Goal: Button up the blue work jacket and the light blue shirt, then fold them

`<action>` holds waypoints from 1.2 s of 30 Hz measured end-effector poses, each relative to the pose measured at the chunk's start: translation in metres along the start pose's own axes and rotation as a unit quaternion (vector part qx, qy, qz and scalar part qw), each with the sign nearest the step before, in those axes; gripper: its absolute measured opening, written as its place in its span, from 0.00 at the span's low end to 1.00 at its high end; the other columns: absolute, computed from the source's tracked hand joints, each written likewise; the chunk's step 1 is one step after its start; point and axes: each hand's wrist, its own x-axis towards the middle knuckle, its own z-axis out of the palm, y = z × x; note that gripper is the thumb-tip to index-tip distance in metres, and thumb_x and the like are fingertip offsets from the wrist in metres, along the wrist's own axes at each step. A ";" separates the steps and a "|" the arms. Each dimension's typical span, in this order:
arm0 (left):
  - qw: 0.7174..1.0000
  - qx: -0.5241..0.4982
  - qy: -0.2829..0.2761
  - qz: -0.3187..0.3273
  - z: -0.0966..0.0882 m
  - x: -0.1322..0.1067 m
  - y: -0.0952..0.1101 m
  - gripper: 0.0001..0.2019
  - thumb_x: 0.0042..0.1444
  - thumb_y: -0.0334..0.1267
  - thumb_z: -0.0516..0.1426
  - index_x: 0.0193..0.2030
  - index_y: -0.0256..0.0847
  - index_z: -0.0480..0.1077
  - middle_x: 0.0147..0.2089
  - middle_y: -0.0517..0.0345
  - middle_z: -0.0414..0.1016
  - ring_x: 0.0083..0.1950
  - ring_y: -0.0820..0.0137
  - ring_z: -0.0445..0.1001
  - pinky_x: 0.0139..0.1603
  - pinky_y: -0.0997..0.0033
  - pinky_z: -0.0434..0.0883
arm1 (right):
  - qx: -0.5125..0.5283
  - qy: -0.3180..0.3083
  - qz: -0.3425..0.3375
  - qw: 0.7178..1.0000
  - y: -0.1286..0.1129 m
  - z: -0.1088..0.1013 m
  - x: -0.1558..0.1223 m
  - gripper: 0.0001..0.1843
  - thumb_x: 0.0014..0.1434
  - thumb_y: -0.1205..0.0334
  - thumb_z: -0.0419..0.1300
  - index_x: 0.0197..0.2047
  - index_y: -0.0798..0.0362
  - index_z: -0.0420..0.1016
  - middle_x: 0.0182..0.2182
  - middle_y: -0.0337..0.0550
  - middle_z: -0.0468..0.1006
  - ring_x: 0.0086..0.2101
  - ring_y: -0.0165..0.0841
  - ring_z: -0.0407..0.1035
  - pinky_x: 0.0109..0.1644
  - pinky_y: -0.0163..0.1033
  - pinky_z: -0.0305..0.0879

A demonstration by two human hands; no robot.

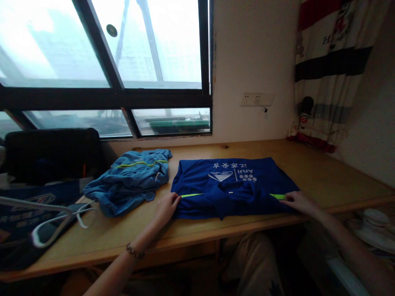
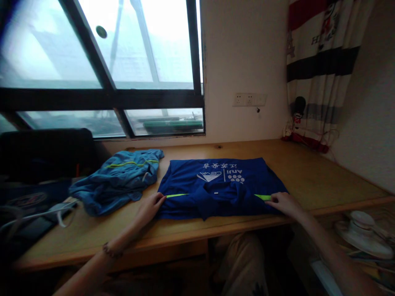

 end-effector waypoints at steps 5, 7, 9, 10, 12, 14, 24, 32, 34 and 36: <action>0.986 0.092 0.100 0.093 -0.009 -0.013 0.026 0.13 0.56 0.43 0.46 0.38 0.39 0.67 0.40 0.50 0.71 0.43 0.63 0.68 0.45 0.62 0.62 | -0.063 0.168 -0.120 0.976 -0.056 -0.008 -0.007 0.12 0.54 0.60 0.50 0.39 0.52 0.69 0.39 0.46 0.72 0.40 0.36 0.67 0.43 0.41 0.62; 0.971 0.104 0.126 0.172 -0.013 -0.017 0.042 0.16 0.57 0.43 0.46 0.48 0.39 0.63 0.50 0.48 0.66 0.53 0.61 0.61 0.53 0.57 0.57 | -0.055 0.207 -0.181 0.960 -0.088 -0.010 -0.010 0.15 0.56 0.61 0.48 0.46 0.52 0.66 0.47 0.46 0.68 0.48 0.36 0.61 0.52 0.42 0.57; 0.955 0.118 0.099 0.254 -0.013 -0.020 0.057 0.20 0.57 0.42 0.45 0.56 0.43 0.56 0.58 0.51 0.58 0.60 0.61 0.52 0.57 0.54 0.51 | -0.055 0.197 -0.235 0.950 -0.115 -0.008 -0.007 0.19 0.58 0.60 0.48 0.53 0.51 0.61 0.52 0.45 0.63 0.53 0.36 0.55 0.56 0.44 0.51; 0.947 0.127 0.072 0.285 -0.011 -0.022 0.064 0.21 0.57 0.42 0.45 0.58 0.46 0.53 0.60 0.54 0.55 0.62 0.62 0.49 0.59 0.53 0.48 | -0.057 0.178 -0.255 0.949 -0.125 -0.005 -0.003 0.21 0.58 0.58 0.48 0.55 0.50 0.58 0.55 0.44 0.60 0.55 0.37 0.51 0.58 0.46 0.49; 0.936 0.143 0.014 0.321 -0.004 -0.025 0.071 0.23 0.58 0.44 0.44 0.60 0.50 0.49 0.62 0.57 0.51 0.63 0.61 0.46 0.59 0.51 0.46 | -0.056 0.120 -0.278 0.951 -0.135 0.004 0.007 0.26 0.57 0.54 0.49 0.58 0.47 0.53 0.57 0.42 0.56 0.57 0.38 0.47 0.58 0.49 0.46; 0.933 0.146 -0.034 0.327 0.005 -0.026 0.070 0.23 0.58 0.46 0.43 0.61 0.53 0.46 0.62 0.59 0.51 0.63 0.61 0.47 0.58 0.51 0.48 | -0.045 0.056 -0.274 0.959 -0.135 0.016 0.019 0.27 0.58 0.50 0.47 0.60 0.45 0.50 0.58 0.41 0.55 0.57 0.39 0.46 0.58 0.50 0.46; 0.972 0.163 -0.021 0.169 0.022 0.043 0.046 0.21 0.56 0.34 0.46 0.55 0.60 0.57 0.62 0.61 0.51 0.64 0.53 0.40 0.57 0.39 0.34 | -0.040 -0.018 -0.183 0.982 -0.171 0.037 0.024 0.35 0.55 0.41 0.43 0.61 0.49 0.48 0.59 0.46 0.51 0.55 0.47 0.48 0.53 0.52 0.50; 0.987 0.116 0.115 0.004 0.041 0.072 0.034 0.23 0.52 0.31 0.48 0.57 0.39 0.55 0.60 0.43 0.52 0.60 0.56 0.51 0.55 0.49 0.52 | -0.018 -0.071 -0.213 0.974 -0.193 0.040 0.033 0.38 0.49 0.38 0.49 0.61 0.37 0.43 0.61 0.34 0.46 0.57 0.51 0.37 0.55 0.60 0.37; 0.988 0.096 0.114 0.024 0.043 0.071 0.027 0.21 0.52 0.31 0.48 0.55 0.37 0.57 0.57 0.43 0.57 0.58 0.58 0.54 0.54 0.53 0.55 | -0.029 -0.039 -0.175 0.983 -0.191 0.049 0.033 0.35 0.50 0.39 0.47 0.60 0.35 0.44 0.61 0.32 0.46 0.58 0.53 0.34 0.54 0.64 0.34; 0.989 0.079 0.116 0.050 0.044 0.070 0.022 0.20 0.52 0.31 0.48 0.53 0.37 0.58 0.56 0.44 0.59 0.57 0.60 0.56 0.54 0.56 0.56 | -0.038 -0.022 -0.142 0.989 -0.187 0.056 0.035 0.34 0.50 0.39 0.47 0.59 0.33 0.45 0.60 0.31 0.47 0.58 0.55 0.33 0.52 0.67 0.34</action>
